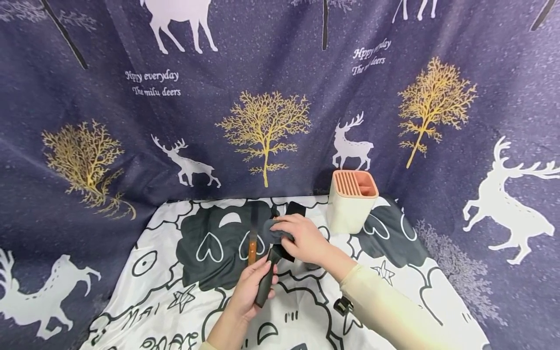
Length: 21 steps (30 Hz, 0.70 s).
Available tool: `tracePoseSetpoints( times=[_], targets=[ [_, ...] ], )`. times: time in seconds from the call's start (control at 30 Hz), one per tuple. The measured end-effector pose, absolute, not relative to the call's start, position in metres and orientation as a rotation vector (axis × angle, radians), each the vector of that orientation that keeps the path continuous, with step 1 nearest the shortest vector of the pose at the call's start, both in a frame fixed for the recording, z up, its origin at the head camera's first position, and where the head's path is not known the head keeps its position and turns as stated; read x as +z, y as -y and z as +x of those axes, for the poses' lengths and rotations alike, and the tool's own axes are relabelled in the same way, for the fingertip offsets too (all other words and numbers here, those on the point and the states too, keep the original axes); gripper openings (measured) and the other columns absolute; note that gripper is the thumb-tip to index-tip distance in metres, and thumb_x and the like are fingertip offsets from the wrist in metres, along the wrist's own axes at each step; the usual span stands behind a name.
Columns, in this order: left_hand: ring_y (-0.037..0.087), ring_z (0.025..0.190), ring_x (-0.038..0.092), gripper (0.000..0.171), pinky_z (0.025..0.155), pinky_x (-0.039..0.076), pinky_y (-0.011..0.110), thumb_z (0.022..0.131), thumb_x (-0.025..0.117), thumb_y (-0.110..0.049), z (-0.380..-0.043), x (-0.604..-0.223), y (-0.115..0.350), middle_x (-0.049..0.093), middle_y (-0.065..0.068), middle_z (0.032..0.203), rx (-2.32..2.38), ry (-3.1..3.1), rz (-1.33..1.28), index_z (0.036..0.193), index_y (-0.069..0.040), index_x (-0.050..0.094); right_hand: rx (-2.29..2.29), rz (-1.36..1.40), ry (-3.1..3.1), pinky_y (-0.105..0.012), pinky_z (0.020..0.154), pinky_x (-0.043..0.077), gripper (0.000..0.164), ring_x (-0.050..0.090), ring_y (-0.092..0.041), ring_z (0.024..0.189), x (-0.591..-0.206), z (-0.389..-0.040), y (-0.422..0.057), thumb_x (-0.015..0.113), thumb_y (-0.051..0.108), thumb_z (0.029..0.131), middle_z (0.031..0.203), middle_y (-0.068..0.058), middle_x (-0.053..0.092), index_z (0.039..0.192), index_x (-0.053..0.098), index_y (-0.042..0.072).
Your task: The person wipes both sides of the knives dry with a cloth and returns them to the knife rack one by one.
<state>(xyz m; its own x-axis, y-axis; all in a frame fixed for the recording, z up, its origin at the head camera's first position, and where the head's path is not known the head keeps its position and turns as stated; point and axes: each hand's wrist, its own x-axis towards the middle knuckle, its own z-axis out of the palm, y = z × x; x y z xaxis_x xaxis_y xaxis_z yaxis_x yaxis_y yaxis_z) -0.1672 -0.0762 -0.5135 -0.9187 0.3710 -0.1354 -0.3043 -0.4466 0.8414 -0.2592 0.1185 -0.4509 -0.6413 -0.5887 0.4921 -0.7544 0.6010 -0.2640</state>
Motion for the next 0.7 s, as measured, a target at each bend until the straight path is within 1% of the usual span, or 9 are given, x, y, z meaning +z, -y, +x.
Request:
tracePoseSetpoints(
  times=[0.23, 0.33, 0.43, 0.53, 0.7],
  targets=[
    [0.004, 0.075, 0.055, 0.057, 0.051, 0.047, 0.015, 0.109, 0.05, -0.027, -0.165, -0.514, 0.076, 0.056, -0.003, 0.1, 2.352, -1.371, 0.079, 0.155, 0.002, 0.033, 0.675, 1.02, 2.538, -0.048, 0.105, 0.052, 0.033, 0.064, -0.027, 0.124, -0.455, -0.276, -0.13, 0.062, 0.013, 0.092, 0.137, -0.002, 0.068, 0.123, 0.073, 0.021],
    [0.004, 0.074, 0.054, 0.056, 0.051, 0.046, 0.016, 0.109, 0.05, -0.027, -0.164, -0.514, 0.076, 0.056, -0.004, 0.099, 2.344, -1.37, 0.095, 0.154, 0.003, 0.033, 0.682, 0.997, 2.53, -0.049, 0.106, 0.051, 0.033, 0.063, -0.027, 0.127, -0.457, -0.283, -0.135, 0.062, 0.014, 0.092, 0.137, -0.002, 0.067, 0.123, 0.073, 0.02],
    [0.004, 0.073, 0.054, 0.054, 0.05, 0.045, 0.016, 0.109, 0.05, -0.025, -0.162, -0.514, 0.076, 0.056, -0.003, 0.098, 2.348, -1.346, 0.105, 0.153, 0.002, 0.034, 0.697, 0.98, 2.509, -0.051, 0.105, 0.052, 0.033, 0.063, -0.029, 0.128, -0.458, -0.288, -0.141, 0.062, 0.013, 0.092, 0.138, -0.005, 0.067, 0.123, 0.073, 0.019],
    [0.004, 0.073, 0.054, 0.054, 0.05, 0.045, 0.015, 0.108, 0.051, -0.025, -0.161, -0.514, 0.076, 0.057, -0.002, 0.097, 2.352, -1.324, 0.11, 0.154, 0.0, 0.035, 0.72, 0.957, 2.512, -0.053, 0.106, 0.051, 0.033, 0.062, -0.032, 0.129, -0.458, -0.293, -0.146, 0.062, 0.013, 0.092, 0.139, -0.008, 0.066, 0.124, 0.073, 0.018],
    [0.004, 0.074, 0.055, 0.057, 0.051, 0.046, 0.015, 0.108, 0.051, -0.025, -0.16, -0.515, 0.078, 0.057, -0.002, 0.098, 2.342, -1.313, 0.097, 0.156, 0.0, 0.033, 0.828, 0.9, 2.553, -0.052, 0.108, 0.051, 0.034, 0.062, -0.034, 0.129, -0.462, -0.301, -0.156, 0.061, 0.013, 0.094, 0.139, -0.013, 0.066, 0.127, 0.071, 0.015]
  ],
)
